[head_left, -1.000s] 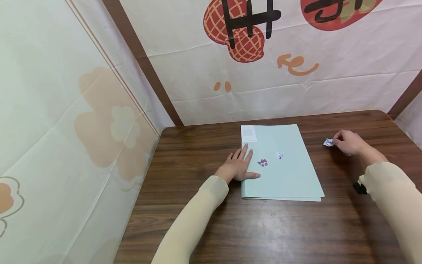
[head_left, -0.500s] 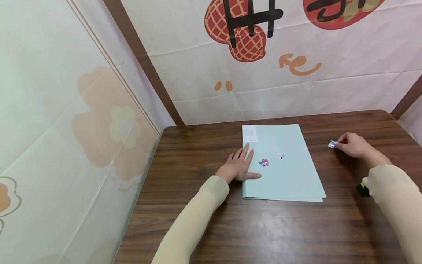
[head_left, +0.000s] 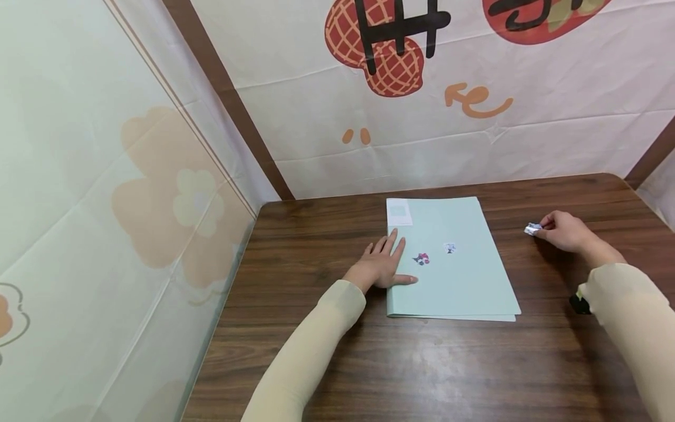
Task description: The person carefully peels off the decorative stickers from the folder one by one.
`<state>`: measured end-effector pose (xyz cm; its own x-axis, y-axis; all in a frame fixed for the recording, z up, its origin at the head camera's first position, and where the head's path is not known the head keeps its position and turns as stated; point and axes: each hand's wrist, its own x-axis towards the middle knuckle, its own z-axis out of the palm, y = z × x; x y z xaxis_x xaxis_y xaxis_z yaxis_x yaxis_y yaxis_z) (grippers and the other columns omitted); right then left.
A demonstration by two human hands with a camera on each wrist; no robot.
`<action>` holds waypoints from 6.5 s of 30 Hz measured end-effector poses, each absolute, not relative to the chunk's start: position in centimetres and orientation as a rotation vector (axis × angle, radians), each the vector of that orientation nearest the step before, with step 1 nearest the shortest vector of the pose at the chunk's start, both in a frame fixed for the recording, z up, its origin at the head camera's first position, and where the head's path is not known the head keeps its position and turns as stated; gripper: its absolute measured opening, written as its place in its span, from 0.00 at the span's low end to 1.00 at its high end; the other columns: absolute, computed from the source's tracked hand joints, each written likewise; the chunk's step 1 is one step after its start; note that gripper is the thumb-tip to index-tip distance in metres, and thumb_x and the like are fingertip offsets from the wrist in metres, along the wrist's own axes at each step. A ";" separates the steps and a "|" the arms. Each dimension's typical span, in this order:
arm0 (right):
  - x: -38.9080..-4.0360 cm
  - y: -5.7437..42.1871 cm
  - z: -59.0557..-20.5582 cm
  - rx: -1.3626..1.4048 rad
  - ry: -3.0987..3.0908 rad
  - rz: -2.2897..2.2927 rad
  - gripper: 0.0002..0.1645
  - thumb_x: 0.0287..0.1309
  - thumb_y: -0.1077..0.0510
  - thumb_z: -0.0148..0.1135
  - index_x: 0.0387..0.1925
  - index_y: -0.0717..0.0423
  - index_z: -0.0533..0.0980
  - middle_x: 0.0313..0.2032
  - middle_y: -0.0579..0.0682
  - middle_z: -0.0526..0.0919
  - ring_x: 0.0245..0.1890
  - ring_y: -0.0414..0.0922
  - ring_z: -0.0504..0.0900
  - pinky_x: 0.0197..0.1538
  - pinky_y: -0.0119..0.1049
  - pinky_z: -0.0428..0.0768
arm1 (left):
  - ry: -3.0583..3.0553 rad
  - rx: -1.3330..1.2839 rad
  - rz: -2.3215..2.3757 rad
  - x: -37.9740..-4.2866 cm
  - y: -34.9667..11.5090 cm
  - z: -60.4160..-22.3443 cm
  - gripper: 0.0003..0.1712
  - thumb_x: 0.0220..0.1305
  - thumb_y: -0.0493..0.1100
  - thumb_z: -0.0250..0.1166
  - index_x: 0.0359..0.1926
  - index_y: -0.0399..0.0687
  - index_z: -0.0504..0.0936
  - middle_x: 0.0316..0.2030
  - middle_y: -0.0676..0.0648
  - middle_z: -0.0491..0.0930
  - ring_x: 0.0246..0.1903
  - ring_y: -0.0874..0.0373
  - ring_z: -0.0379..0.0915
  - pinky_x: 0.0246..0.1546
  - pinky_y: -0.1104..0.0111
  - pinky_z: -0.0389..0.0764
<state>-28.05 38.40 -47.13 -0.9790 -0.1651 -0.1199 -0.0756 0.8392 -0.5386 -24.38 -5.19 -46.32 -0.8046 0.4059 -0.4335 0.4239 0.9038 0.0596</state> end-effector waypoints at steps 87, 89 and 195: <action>-28.1 36.0 -47.8 -0.221 2.975 -0.845 0.15 0.68 0.62 0.58 0.44 0.75 0.76 0.40 0.70 0.81 0.42 0.63 0.78 0.48 0.61 0.74 | 2.626 0.572 -0.046 -25.1 -5.1 -47.5 0.60 0.66 0.81 0.47 0.83 0.62 0.30 0.80 0.53 0.15 0.81 0.51 0.28 0.78 0.52 0.41; -28.2 36.1 -47.7 -0.226 2.973 -0.836 0.16 0.68 0.61 0.59 0.45 0.76 0.76 0.41 0.71 0.81 0.44 0.65 0.78 0.49 0.62 0.74 | 2.625 0.583 -0.046 -24.9 -5.1 -47.2 0.60 0.66 0.81 0.47 0.83 0.60 0.30 0.80 0.52 0.16 0.81 0.50 0.29 0.78 0.51 0.41; -27.9 21.4 -47.7 -0.858 2.785 -0.914 0.09 0.64 0.67 0.64 0.46 0.62 0.79 0.36 0.55 0.77 0.37 0.50 0.73 0.43 0.47 0.73 | 2.629 0.614 -0.056 -24.4 -5.3 -46.4 0.59 0.67 0.80 0.46 0.83 0.57 0.32 0.81 0.48 0.20 0.81 0.47 0.31 0.78 0.48 0.43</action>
